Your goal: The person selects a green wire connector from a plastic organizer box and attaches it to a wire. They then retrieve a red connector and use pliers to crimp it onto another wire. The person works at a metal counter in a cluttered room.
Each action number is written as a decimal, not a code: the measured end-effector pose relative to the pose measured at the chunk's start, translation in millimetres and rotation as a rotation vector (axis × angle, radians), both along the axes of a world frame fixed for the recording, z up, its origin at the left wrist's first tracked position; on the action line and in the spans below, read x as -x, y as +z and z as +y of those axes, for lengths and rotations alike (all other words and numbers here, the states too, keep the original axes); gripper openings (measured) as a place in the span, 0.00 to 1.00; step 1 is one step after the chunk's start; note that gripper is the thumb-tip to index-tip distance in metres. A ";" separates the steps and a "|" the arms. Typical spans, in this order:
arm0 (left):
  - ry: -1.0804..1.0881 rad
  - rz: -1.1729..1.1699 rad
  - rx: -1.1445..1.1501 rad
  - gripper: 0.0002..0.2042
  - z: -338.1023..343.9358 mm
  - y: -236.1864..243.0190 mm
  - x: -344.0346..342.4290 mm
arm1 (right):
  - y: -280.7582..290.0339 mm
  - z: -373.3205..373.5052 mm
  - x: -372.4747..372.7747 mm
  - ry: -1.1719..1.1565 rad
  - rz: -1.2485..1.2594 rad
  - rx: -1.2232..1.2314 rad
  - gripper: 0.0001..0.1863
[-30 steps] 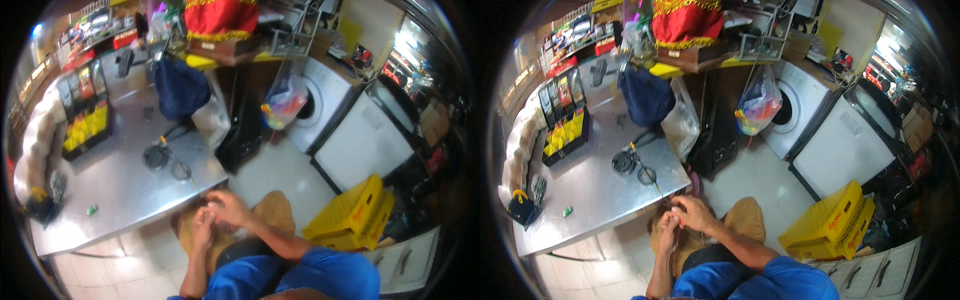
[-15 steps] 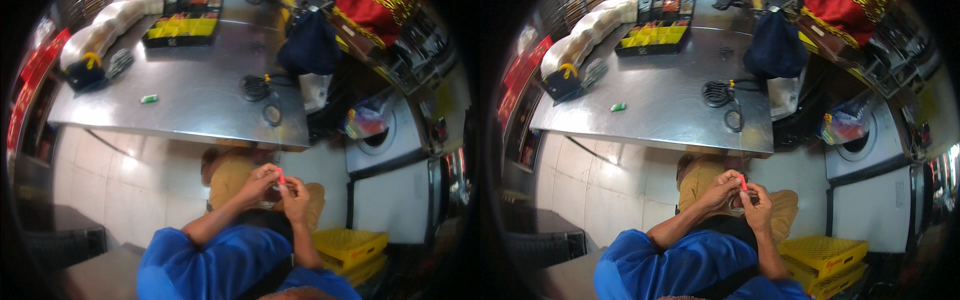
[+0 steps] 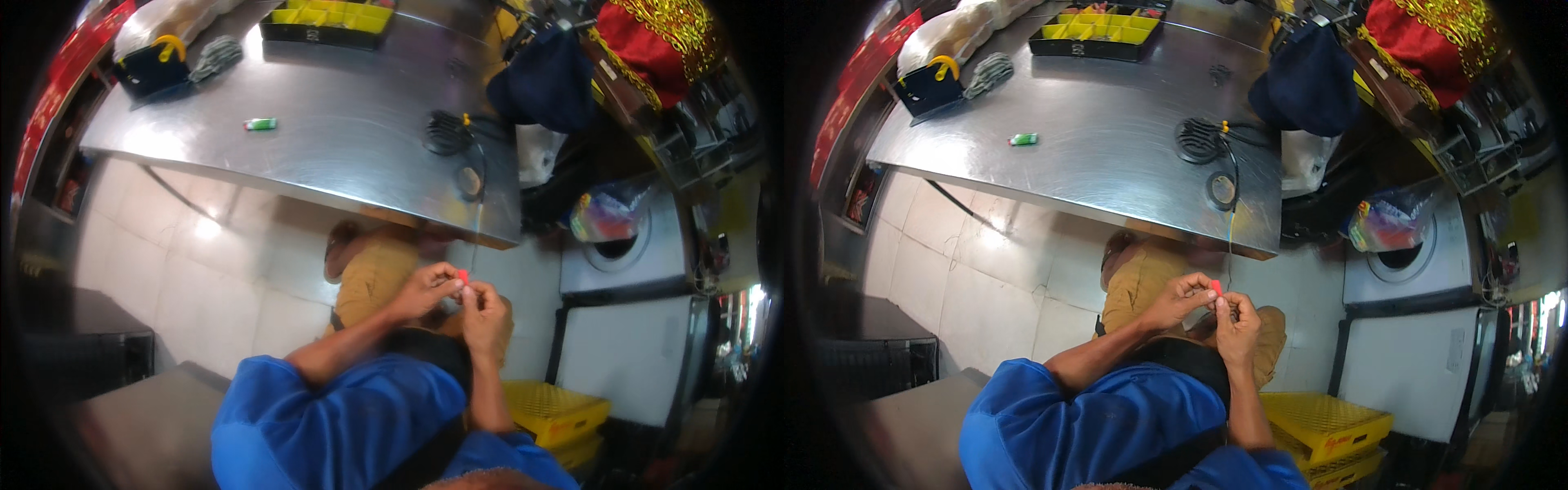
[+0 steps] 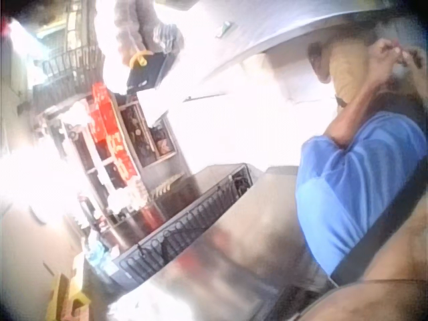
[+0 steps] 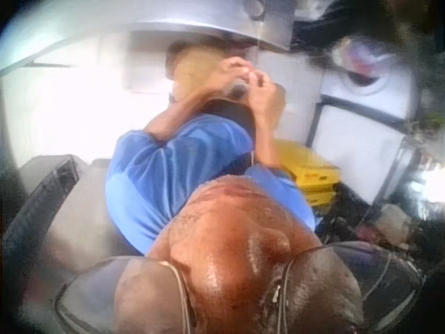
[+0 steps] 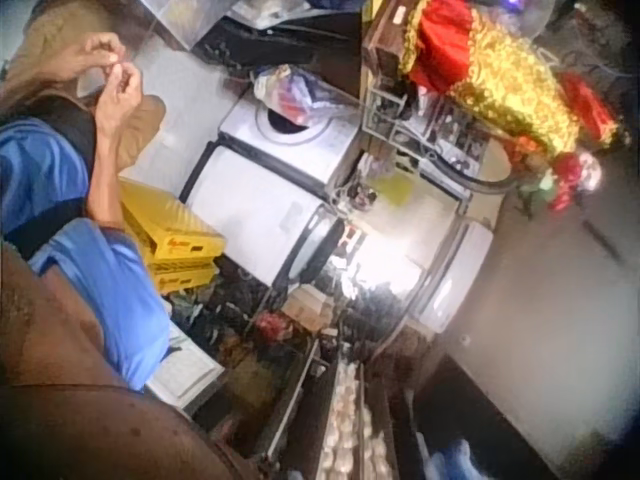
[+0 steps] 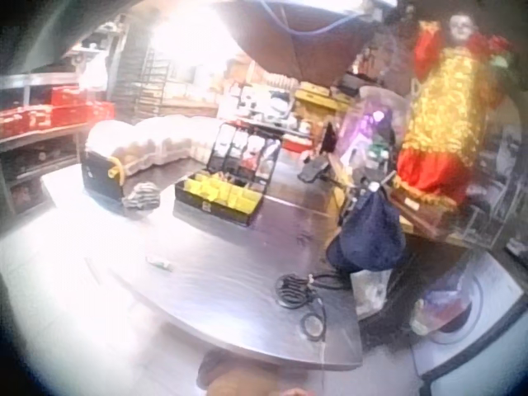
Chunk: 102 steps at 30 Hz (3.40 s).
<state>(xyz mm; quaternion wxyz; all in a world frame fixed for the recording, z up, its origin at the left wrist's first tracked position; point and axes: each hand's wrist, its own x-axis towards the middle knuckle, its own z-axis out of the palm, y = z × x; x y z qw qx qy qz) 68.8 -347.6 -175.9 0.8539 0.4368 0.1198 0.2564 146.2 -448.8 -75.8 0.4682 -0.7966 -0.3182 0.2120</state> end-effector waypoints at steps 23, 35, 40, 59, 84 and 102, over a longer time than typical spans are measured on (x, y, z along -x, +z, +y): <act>-0.112 0.387 -0.350 0.04 -5.4 -34.3 -23.1 | -86.6 -31.5 -40.6 0.036 0.272 -0.331 0.14; 0.005 0.541 -0.749 0.06 11.8 -13.6 -21.8 | -42.1 3.5 -64.1 0.044 -0.159 -0.403 0.09; -0.168 0.332 -0.501 0.06 10.3 63.7 14.4 | 43.6 89.0 -118.7 0.303 -0.498 -0.507 0.11; -0.003 0.083 -1.032 0.06 104.8 127.1 -131.4 | 20.1 160.9 -215.7 0.512 -0.818 -0.146 0.17; -0.331 -0.161 -0.100 0.18 133.8 124.6 -172.2 | 13.3 5.6 -122.5 0.056 0.497 -0.326 0.20; -0.305 -0.115 -0.165 0.16 132.0 125.6 -170.8 | 20.5 14.9 -128.7 0.075 0.537 -0.445 0.17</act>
